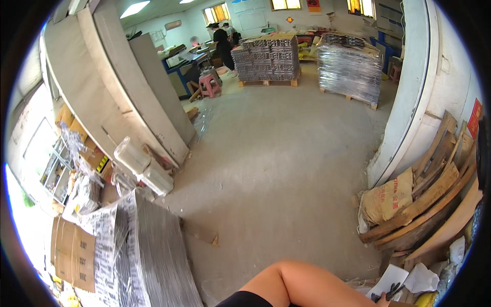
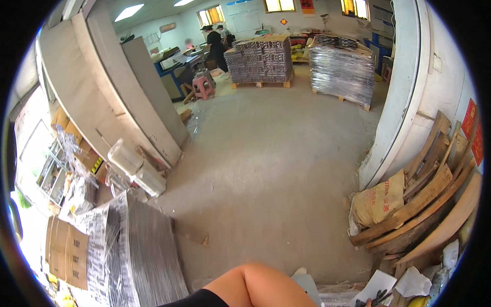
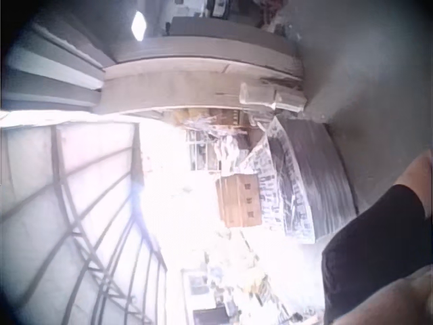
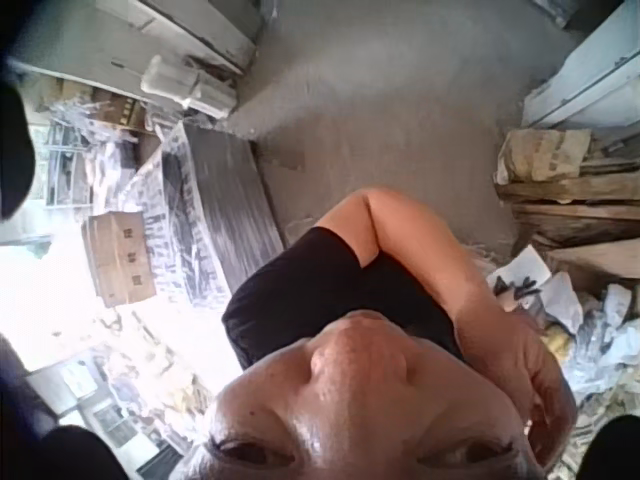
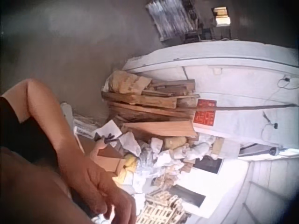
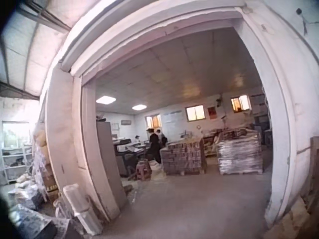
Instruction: The person uses a manual pallet jack to lift and move a large, shrink-wrapped pallet of materials through a warehouse. They navigate around other stacked goods, position the pallet, and then release the load before walking away.
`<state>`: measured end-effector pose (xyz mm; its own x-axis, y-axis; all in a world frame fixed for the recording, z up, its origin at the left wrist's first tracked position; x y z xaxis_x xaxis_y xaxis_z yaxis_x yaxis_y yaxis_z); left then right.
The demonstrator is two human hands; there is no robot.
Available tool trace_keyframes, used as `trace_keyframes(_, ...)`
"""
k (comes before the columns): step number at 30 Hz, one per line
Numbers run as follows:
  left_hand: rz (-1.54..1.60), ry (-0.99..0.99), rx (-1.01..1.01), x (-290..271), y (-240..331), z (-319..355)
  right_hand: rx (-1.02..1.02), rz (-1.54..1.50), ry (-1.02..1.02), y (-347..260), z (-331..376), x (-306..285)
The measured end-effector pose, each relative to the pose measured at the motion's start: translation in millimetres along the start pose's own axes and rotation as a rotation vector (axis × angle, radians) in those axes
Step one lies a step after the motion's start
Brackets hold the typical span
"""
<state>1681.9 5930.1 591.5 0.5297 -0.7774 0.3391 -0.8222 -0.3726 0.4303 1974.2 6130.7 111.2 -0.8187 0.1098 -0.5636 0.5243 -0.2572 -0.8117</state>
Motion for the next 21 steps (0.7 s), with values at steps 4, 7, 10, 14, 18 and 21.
trace_keyframes(4,-0.007,-0.005,-0.020,-107,26,8,0.072,-0.067,-0.116,20,-19,61)
trace_keyframes(7,-0.011,-0.005,-0.059,-190,54,-7,0.199,0.036,-0.056,3,-42,119)
trace_keyframes(10,-0.039,0.023,-0.104,-277,91,-30,0.257,0.117,-0.106,-38,-88,198)
trace_keyframes(14,-0.041,0.007,-0.091,-368,150,-59,0.182,0.219,-0.172,-125,-163,312)
trace_keyframes(18,-0.002,-0.014,-0.043,-470,210,-69,-0.010,0.323,-0.241,-297,-230,481)
trace_keyframes(21,0.007,-0.070,-0.081,-524,228,-78,-0.204,0.090,-0.388,-446,-230,602)
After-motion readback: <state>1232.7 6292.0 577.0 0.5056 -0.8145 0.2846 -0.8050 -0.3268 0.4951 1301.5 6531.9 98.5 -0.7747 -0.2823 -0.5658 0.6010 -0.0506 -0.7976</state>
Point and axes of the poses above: each hand's wrist, its own z-axis away from the middle knuckle, its own x-axis out of the palm, y = z × x, the point moved 7 cm from there along -z, towards the middle knuckle, and after that the axes turned 4 degrees about -y, right-handed, at the moved point
